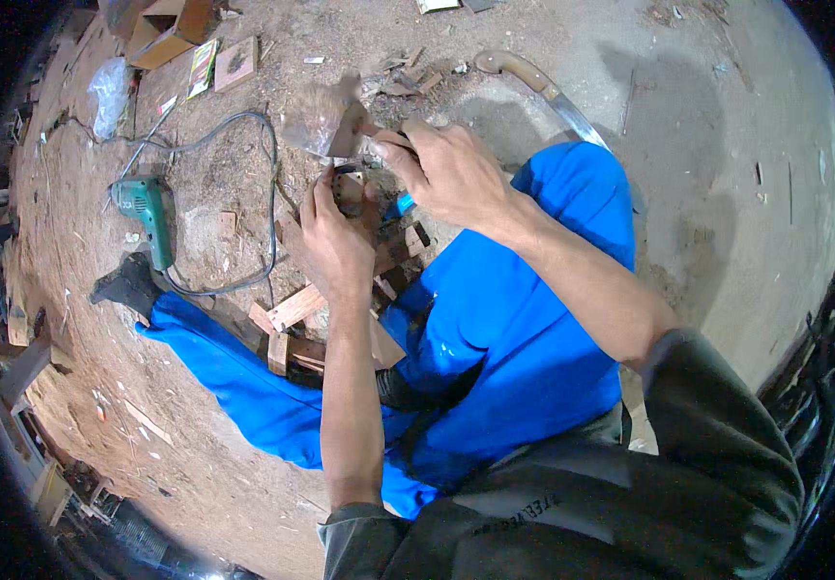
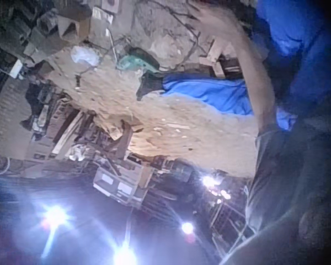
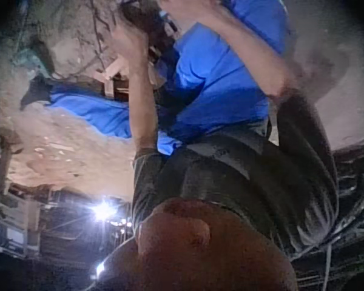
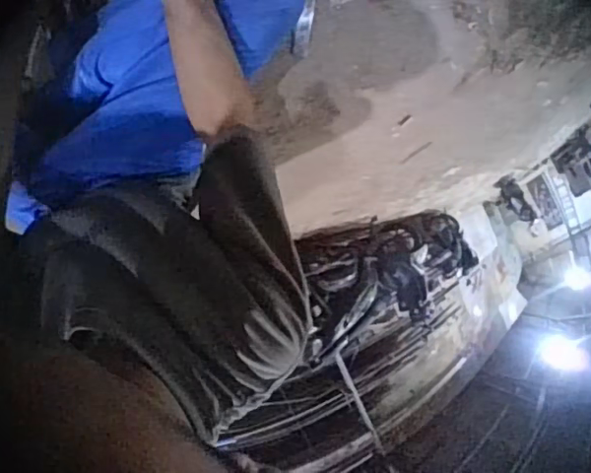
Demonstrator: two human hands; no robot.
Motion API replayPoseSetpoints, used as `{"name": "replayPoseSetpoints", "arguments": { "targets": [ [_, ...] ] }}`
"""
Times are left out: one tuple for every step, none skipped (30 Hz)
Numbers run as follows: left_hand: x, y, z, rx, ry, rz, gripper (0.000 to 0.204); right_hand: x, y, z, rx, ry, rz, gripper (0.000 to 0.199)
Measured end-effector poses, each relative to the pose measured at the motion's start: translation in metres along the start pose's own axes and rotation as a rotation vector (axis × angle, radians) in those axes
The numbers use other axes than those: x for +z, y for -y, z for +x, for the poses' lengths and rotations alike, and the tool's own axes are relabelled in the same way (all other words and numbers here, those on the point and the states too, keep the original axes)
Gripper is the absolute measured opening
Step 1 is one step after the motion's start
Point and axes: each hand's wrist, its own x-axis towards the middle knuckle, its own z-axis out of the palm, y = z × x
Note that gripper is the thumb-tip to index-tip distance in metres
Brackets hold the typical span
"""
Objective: The person assembles wooden components by fitting two wooden pieces together and securing them with a wooden mallet and a small fastener.
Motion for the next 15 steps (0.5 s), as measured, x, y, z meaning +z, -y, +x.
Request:
{"name": "replayPoseSetpoints", "arguments": {
  "targets": [
    [0.000,0.004,0.000,0.000,0.002,0.006,0.051,0.000,0.003,0.000,-0.026,-0.033,0.075,0.036],
    [0.001,0.009,0.000,0.031,-0.015,0.033,0.054,0.001,0.006,0.000,-0.042,-0.065,0.079,0.043],
    [0.000,0.008,0.003,0.068,-0.031,0.056,0.059,0.002,0.005,0.000,-0.038,-0.070,0.079,0.043],
    [0.000,0.005,0.003,0.074,-0.029,0.057,0.059,0.003,0.003,-0.001,-0.004,-0.023,0.001,0.042],
    [0.000,0.000,0.001,0.019,0.016,0.075,0.058,0.005,0.000,-0.001,0.031,0.023,-0.076,0.042],
    [-0.003,-0.004,0.003,-0.033,0.053,0.095,0.057,0.004,-0.001,0.002,0.042,0.057,-0.088,0.041],
    [-0.004,-0.003,0.004,-0.025,0.046,0.098,0.057,0.003,-0.001,0.003,0.038,0.047,-0.086,0.041],
    [-0.005,0.000,0.003,0.014,0.033,0.087,0.056,0.002,-0.001,0.004,0.068,0.016,-0.050,0.040],
    [-0.004,0.000,0.001,0.048,0.028,0.073,0.055,0.002,-0.002,0.002,0.104,-0.007,-0.015,0.040],
    [-0.005,0.000,0.000,0.060,0.042,0.168,0.055,0.002,-0.005,0.003,0.062,-0.076,0.095,0.040],
    [-0.003,-0.001,0.002,0.063,0.044,0.169,0.055,0.003,-0.008,0.003,0.065,-0.079,0.096,0.040],
    [-0.002,0.000,0.004,0.046,0.038,0.141,0.056,0.007,-0.007,0.004,0.022,-0.095,0.074,0.037],
    [-0.002,0.002,0.005,0.029,0.033,0.112,0.058,0.009,-0.005,0.003,-0.020,-0.111,0.051,0.034],
    [0.001,0.008,0.001,-0.017,0.056,0.010,0.058,0.009,-0.002,-0.001,-0.003,-0.003,-0.092,0.036],
    [0.002,0.009,0.002,-0.006,0.053,0.008,0.058,0.010,-0.004,-0.001,-0.002,-0.015,-0.095,0.036]
  ]
}}
